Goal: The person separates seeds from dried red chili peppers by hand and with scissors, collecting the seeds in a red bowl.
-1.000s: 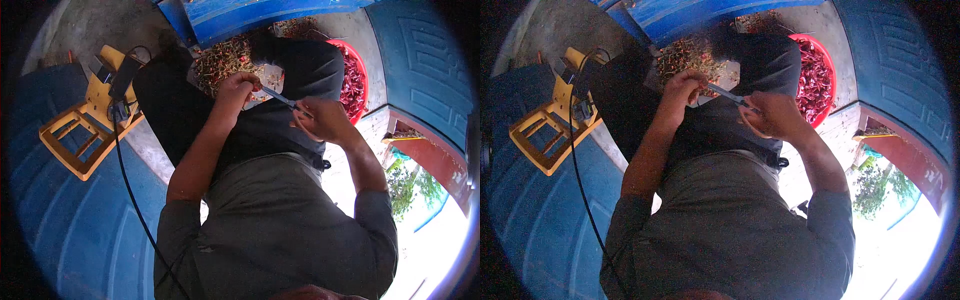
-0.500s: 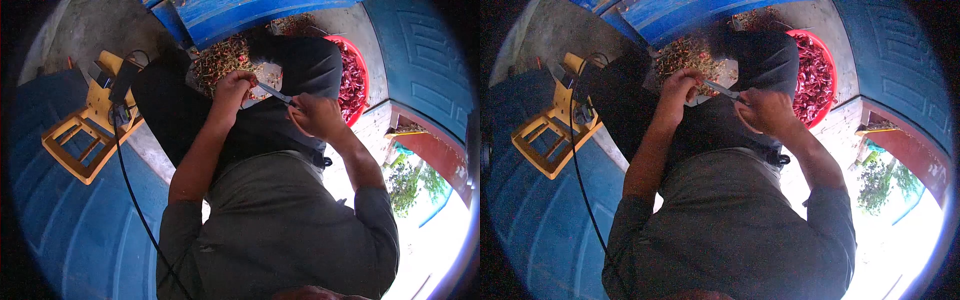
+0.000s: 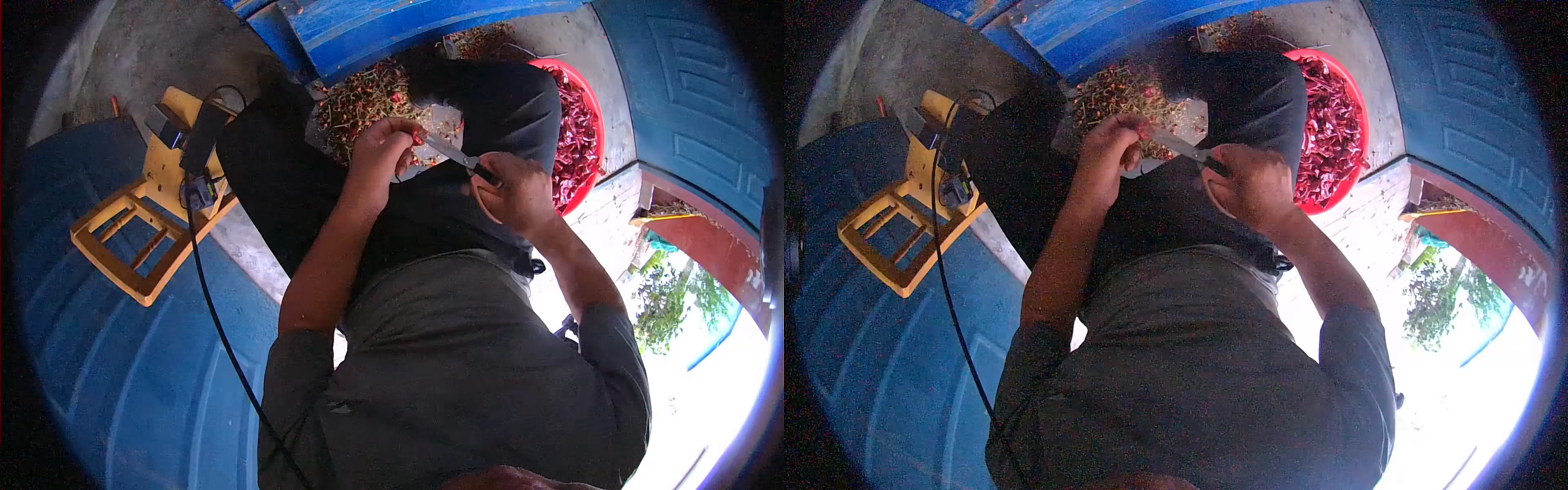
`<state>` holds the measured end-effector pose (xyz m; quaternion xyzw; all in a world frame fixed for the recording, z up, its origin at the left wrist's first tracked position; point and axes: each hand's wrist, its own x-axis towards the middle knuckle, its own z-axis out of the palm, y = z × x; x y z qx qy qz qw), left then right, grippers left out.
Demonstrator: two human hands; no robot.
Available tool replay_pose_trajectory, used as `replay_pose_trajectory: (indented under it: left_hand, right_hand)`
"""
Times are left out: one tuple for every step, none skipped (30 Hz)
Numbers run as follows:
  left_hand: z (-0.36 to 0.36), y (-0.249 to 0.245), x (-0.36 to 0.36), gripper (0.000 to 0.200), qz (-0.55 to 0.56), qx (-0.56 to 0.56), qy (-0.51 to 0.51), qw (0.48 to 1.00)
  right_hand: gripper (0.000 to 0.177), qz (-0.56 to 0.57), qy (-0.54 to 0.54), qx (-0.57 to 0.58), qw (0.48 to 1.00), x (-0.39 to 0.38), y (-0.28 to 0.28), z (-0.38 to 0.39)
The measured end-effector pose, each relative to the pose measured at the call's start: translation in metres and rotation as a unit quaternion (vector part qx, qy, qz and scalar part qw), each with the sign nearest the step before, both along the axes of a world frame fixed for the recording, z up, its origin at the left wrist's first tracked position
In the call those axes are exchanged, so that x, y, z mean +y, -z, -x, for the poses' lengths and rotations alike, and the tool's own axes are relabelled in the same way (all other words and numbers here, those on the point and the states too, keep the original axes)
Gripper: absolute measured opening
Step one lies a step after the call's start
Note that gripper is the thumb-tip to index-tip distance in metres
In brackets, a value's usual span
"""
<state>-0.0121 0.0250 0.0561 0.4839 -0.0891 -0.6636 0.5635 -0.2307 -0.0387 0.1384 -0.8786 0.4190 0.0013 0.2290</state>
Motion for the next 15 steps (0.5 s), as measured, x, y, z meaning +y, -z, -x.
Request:
replay_pose_trajectory:
  left_hand:
    - [0.001, 0.002, 0.001, 0.02, -0.007, 0.001, 0.006, 1.0]
    - [0.001, 0.004, 0.001, 0.02, -0.007, 0.001, 0.007, 1.0]
    - [0.001, 0.004, 0.001, 0.02, -0.008, -0.002, 0.006, 1.0]
    - [0.001, 0.005, 0.001, 0.02, -0.009, -0.004, 0.005, 1.0]
    - [0.001, 0.005, 0.001, 0.02, -0.009, -0.004, 0.006, 1.0]
    - [0.0, 0.002, 0.001, 0.02, -0.003, 0.0, 0.007, 1.0]
    - [-0.001, 0.001, 0.001, 0.02, 0.002, 0.003, 0.008, 1.0]
    - [-0.001, 0.002, 0.001, 0.02, 0.001, 0.003, 0.008, 1.0]
    - [0.0, 0.003, 0.001, 0.02, 0.0, 0.001, 0.01, 1.0]
    - [0.001, 0.004, 0.001, 0.02, -0.001, 0.0, 0.012, 1.0]
    - [0.001, 0.004, 0.001, 0.02, -0.002, 0.0, 0.012, 1.0]
    - [0.002, 0.003, 0.001, 0.02, 0.0, 0.005, 0.005, 1.0]
    - [0.002, 0.003, 0.001, 0.019, 0.001, 0.01, -0.002, 1.0]
    - [0.002, 0.004, 0.001, 0.019, 0.001, 0.01, -0.003, 1.0]
    - [0.002, 0.006, 0.001, 0.019, 0.005, 0.01, 0.0, 1.0]
  right_hand:
    - [0.029, 0.0, 0.001, 0.0, 1.0, 0.0, -0.002, -0.002]
    - [0.032, -0.053, 0.023, 0.018, 0.998, -0.002, -0.006, -0.004]
    - [0.035, -0.106, 0.045, 0.036, 0.993, -0.002, -0.01, -0.008]
    - [0.035, -0.105, 0.047, 0.036, 0.993, -0.003, -0.012, -0.009]
    - [0.035, -0.102, 0.031, 0.036, 0.994, -0.004, -0.014, -0.011]
    - [0.036, -0.1, 0.014, 0.036, 0.994, -0.005, -0.014, -0.012]
    - [0.036, -0.1, 0.014, 0.037, 0.994, -0.005, -0.013, -0.011]
    - [0.037, -0.111, 0.012, 0.025, 0.993, -0.006, -0.011, -0.01]
    - [0.038, -0.122, 0.01, 0.013, 0.992, -0.006, -0.009, -0.008]
    - [0.038, -0.122, 0.01, 0.013, 0.992, -0.006, -0.007, -0.006]
    - [0.038, -0.133, 0.019, 0.021, 0.991, -0.005, -0.004, -0.004]
    - [0.038, -0.144, 0.029, 0.03, 0.989, -0.005, -0.006, -0.007]
    - [0.038, -0.145, 0.029, 0.03, 0.989, -0.006, -0.01, -0.01]
    - [0.04, -0.139, 0.019, 0.075, 0.987, -0.009, -0.017, -0.013]
    - [0.043, -0.133, 0.009, 0.12, 0.984, -0.01, -0.021, -0.016]
